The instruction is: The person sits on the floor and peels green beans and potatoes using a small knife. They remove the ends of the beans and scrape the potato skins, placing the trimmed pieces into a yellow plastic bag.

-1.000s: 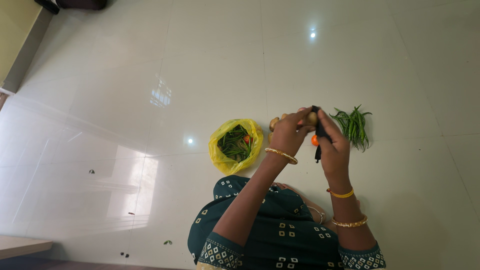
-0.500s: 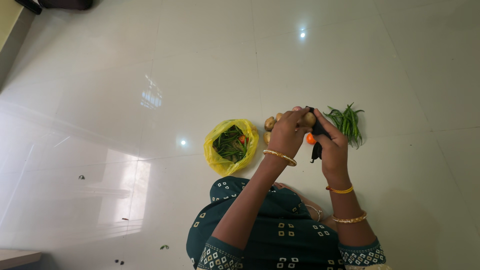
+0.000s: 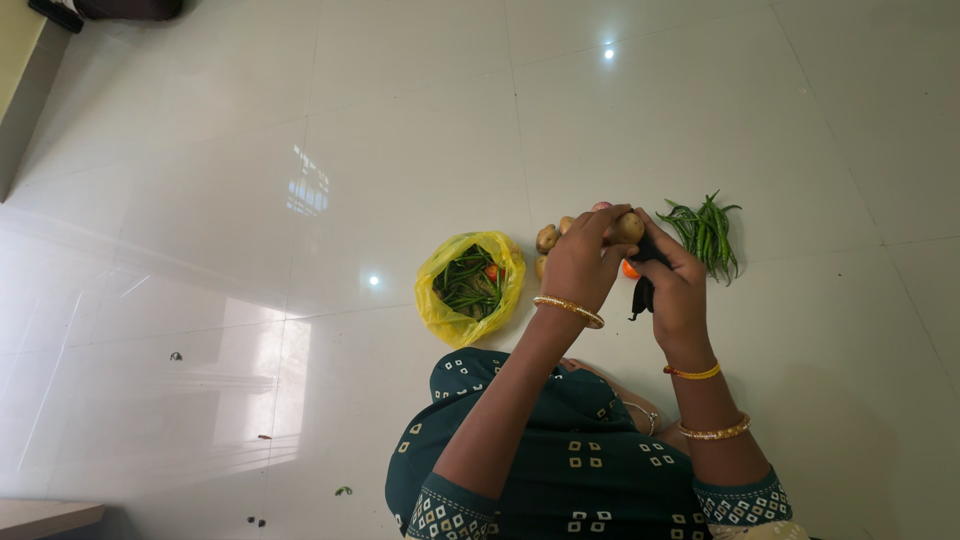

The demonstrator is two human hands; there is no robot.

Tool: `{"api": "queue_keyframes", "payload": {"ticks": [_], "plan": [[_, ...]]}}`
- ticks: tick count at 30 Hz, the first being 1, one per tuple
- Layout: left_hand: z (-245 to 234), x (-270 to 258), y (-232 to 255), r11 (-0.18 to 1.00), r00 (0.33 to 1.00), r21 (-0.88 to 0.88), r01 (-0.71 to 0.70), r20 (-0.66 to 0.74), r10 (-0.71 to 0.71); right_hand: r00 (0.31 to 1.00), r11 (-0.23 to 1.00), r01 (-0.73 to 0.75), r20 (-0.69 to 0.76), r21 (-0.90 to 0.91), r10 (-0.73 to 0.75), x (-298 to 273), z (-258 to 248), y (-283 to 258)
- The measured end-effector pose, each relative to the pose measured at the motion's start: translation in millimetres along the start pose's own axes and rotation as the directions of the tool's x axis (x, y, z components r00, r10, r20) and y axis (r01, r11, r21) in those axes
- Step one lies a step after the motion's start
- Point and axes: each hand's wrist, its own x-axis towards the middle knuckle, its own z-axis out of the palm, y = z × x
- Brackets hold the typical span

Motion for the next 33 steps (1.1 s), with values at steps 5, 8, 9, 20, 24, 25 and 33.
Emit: {"api": "queue_keyframes", "payload": {"ticks": [5, 8, 9, 20, 24, 25, 33], "plan": [[-6, 5, 0, 0.981, 0.997, 0.181, 0.074, -0.036, -0.068, 1.0, 0.992, 0.028, 0.01, -0.125, -0.027, -5, 4, 0], [-7, 6, -4, 0.961, 0.999, 0.271, 0.046, -0.013, -0.044, 0.993, 0.981, 0.12, 0.019, -0.15, -0.118, -4, 3, 4], [-6, 6, -3, 0.957, 1.0, 0.291, 0.017, 0.0, -0.018, 0.99, 0.978, 0.14, 0.017, -0.153, -0.139, -2, 2, 7], [-5, 5, 5, 0.972, 0.999, 0.236, 0.016, -0.045, -0.006, 0.981, 0.925, 0.185, 0.001, -0.331, -0.196, -7, 9, 8], [-7, 3, -1, 0.936, 0.997, 0.341, 0.083, -0.025, -0.079, 0.872, 0.747, 0.48, 0.159, -0.46, -0.462, -15, 18, 2], [-6, 2, -3, 0.932, 0.997, 0.357, 0.07, -0.013, -0.07, 0.864, 0.728, 0.492, 0.168, -0.478, -0.474, -14, 19, 2], [3, -9, 9, 0.997, 1.0, 0.072, -0.011, 0.023, 0.009, 0.974, 0.885, 0.208, 0.004, -0.418, -0.227, -2, 1, 17]]}}
